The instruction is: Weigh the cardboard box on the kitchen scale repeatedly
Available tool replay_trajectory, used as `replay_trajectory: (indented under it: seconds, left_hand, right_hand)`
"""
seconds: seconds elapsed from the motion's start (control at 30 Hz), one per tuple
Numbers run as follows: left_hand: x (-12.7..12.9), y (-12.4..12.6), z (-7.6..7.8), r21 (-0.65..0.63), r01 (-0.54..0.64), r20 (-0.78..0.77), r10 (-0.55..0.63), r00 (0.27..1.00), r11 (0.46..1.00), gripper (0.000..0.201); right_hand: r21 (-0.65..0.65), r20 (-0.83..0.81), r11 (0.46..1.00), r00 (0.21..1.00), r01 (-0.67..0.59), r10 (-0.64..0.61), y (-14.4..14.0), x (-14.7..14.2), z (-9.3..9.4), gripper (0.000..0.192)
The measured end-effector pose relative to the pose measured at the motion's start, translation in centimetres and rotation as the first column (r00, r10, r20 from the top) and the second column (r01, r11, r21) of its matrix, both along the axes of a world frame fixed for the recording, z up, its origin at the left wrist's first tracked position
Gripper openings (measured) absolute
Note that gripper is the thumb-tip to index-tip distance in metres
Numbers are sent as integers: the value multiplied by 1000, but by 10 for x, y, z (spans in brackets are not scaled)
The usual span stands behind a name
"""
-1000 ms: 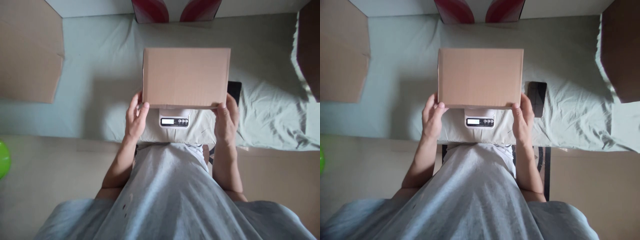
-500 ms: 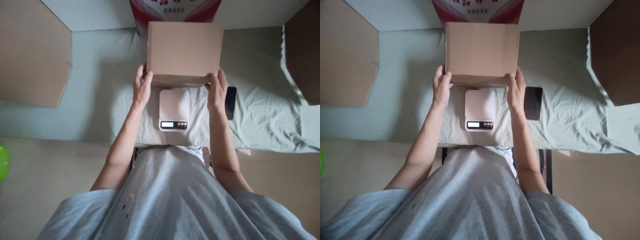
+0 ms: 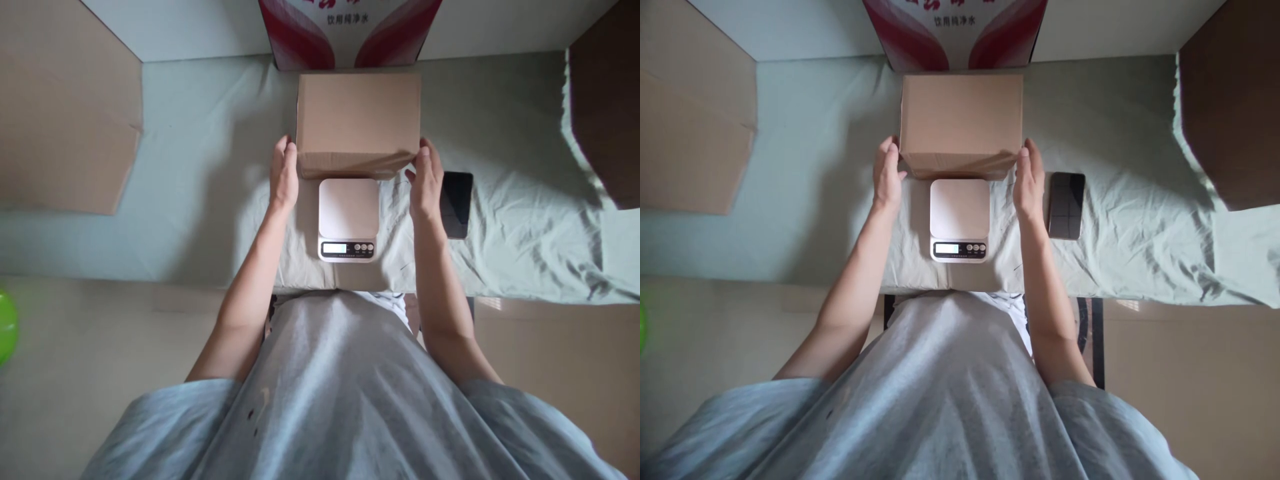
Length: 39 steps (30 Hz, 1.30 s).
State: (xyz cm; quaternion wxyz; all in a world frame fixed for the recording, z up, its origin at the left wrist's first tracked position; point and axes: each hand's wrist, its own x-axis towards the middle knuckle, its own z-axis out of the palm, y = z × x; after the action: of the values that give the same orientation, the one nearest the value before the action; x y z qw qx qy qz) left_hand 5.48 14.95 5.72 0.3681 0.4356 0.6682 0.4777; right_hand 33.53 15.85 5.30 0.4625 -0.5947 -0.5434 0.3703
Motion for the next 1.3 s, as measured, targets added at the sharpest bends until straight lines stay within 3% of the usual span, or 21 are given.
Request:
replay_trajectory:
  seconds: [0.2,0.37,0.47,0.6,0.87,1.0,1.1,1.3]
  left_hand:
    - [-21,-22,0,-10,-51,-21,51,998,999,50]
    - [-39,-37,-13,-31,-85,-42,84,996,996,56]
    - [-44,-42,-20,-42,-14,-181,6,983,999,56]
    - [-41,-48,-24,-93,116,-399,-143,906,989,51]
    - [-31,-48,-17,-169,111,-481,-180,858,979,49]
    - [-30,-47,-6,-244,99,-484,-210,849,965,54]
    - [-30,-44,2,-276,101,-462,-224,858,956,59]
    - [-27,-24,11,-85,261,-238,-274,932,962,68]
  right_hand:
    - [-97,-80,987,987,130,-138,-22,24,6,63]
    - [-130,-100,975,976,181,-195,-29,38,-5,67]
    - [-128,50,983,991,132,-126,-31,40,-16,63]
    - [-117,247,992,969,57,-26,-36,36,-22,59]
    - [-194,410,980,911,37,47,-38,27,-7,68]
    - [-144,400,988,916,51,10,-38,28,-8,65]
    - [-175,370,983,929,55,14,-35,28,-8,64]
    - [-75,99,997,995,-22,30,-18,18,7,83]
